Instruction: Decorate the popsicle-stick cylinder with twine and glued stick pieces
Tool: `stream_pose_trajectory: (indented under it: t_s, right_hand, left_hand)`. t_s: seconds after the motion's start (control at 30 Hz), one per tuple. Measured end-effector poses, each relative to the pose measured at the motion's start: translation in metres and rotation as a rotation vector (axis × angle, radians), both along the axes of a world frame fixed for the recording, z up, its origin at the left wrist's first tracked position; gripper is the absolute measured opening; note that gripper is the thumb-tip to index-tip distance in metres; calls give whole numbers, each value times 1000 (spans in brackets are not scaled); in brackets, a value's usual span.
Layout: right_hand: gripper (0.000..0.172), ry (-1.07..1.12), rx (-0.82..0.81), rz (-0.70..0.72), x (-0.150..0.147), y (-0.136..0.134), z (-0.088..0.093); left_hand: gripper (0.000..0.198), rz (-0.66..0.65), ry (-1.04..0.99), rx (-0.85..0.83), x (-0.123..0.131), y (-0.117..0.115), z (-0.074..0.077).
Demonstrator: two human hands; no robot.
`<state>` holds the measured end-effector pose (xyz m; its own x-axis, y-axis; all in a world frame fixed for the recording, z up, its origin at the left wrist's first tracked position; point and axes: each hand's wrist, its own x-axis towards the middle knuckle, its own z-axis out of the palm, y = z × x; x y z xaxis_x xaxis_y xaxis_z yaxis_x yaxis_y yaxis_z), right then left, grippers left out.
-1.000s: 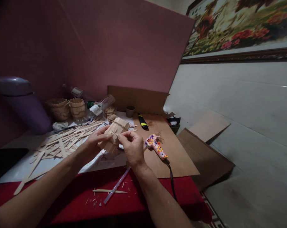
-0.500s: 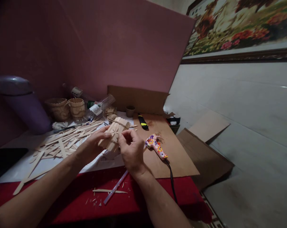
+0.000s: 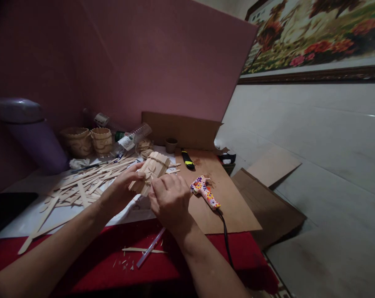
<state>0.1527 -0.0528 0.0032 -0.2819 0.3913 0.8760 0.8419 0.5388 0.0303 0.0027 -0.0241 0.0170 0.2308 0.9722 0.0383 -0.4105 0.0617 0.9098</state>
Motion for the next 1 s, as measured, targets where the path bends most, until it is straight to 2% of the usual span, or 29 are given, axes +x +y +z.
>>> stream_pose_trajectory:
  t_s: [0.1,0.2,0.3,0.53,0.83,1.0]
  right_hand:
    - [15,-45,-10,-25,1,-1,2]
    - [16,2,-60,9,0,-1,2]
    - [13,156,-149,87,-3,-1,2]
    - [12,635,-472,248,-9,0,0]
    - [15,848,-656,324,-11,2,3]
    - [17,913,-729,367,-11,1,7]
  left_hand:
    - [44,16,9,20,0,0,-1]
    - [42,27,3,18,1,-1,0]
    - [42,31,-1,21,2,-1,0]
    - [45,34,17,57,2,-1,-2]
    - [52,87,-3,99,3,-1,-2]
    - [56,92,-42,66,6,-2,-2]
